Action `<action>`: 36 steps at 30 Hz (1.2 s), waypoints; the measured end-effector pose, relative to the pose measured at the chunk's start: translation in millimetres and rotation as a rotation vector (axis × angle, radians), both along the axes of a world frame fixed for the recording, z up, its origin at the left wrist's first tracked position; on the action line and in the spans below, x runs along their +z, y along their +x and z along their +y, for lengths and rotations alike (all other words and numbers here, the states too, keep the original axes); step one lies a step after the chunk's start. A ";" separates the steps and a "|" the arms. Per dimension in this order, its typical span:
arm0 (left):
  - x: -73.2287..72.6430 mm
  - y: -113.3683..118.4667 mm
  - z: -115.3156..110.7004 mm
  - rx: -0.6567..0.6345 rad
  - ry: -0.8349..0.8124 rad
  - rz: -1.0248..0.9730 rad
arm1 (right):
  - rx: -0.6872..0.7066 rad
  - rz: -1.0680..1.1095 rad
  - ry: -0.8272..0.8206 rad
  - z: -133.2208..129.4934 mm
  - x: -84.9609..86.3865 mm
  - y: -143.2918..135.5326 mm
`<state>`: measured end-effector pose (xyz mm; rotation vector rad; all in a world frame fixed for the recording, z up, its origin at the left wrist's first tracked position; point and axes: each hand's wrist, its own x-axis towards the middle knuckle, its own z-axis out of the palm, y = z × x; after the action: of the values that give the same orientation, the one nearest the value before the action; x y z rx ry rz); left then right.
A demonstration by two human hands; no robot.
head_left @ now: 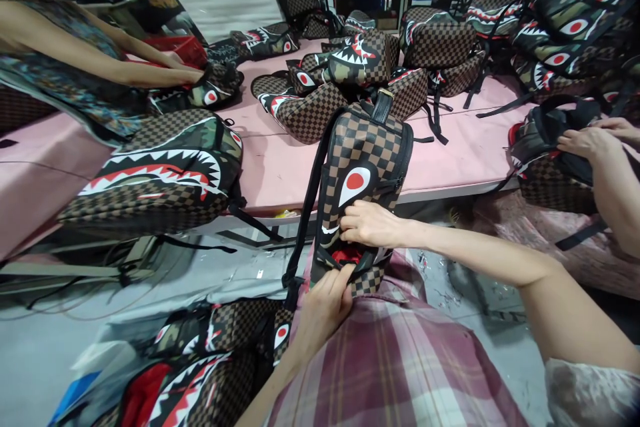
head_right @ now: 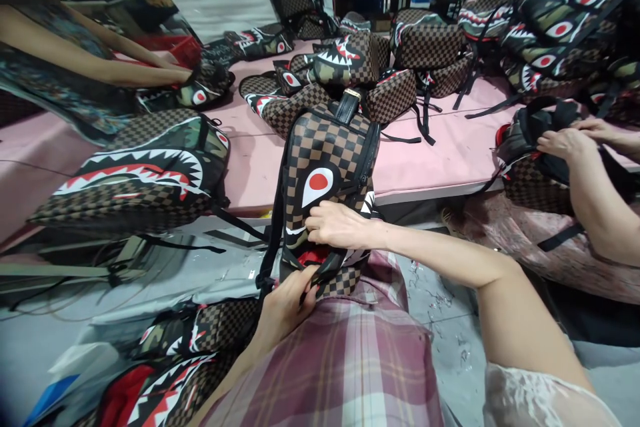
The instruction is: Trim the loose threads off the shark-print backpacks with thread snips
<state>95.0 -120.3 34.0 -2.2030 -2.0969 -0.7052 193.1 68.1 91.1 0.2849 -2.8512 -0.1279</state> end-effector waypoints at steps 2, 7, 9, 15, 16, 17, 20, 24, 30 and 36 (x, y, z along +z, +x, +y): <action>-3.1 0.9 0.3 0.019 0.056 0.009 | -0.026 -0.006 -0.078 4.1 1.9 4.2; -3.0 3.4 2.0 0.027 0.062 0.018 | -0.025 0.003 -0.035 6.0 5.5 10.6; -0.9 3.6 2.3 0.014 0.065 0.010 | -0.009 0.000 0.016 4.4 7.1 10.8; -1.2 4.7 1.6 0.031 0.049 -0.015 | 0.053 0.009 0.141 0.2 7.3 8.8; -2.2 4.8 1.2 0.032 0.043 -0.024 | 0.065 0.019 0.155 -0.3 6.2 7.8; -3.3 4.8 0.8 0.035 0.035 -0.033 | 0.080 0.028 0.166 -0.8 4.9 6.6; -6.2 4.5 -0.4 0.039 0.008 -0.053 | 0.116 0.042 0.180 -2.6 1.1 2.5; -7.5 3.9 -1.0 0.031 0.032 -0.071 | 0.127 0.046 0.175 -3.5 0.3 -0.9; -5.4 3.8 -0.7 0.025 0.028 -0.087 | 0.062 -0.037 0.099 2.5 9.8 6.4; -2.9 6.8 -0.6 0.017 0.045 -0.058 | 0.058 -0.012 0.115 3.4 12.3 12.8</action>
<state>101.8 -120.9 31.2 -2.1650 -2.1019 -0.8162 205.9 71.5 103.4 0.3928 -2.8488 -0.2801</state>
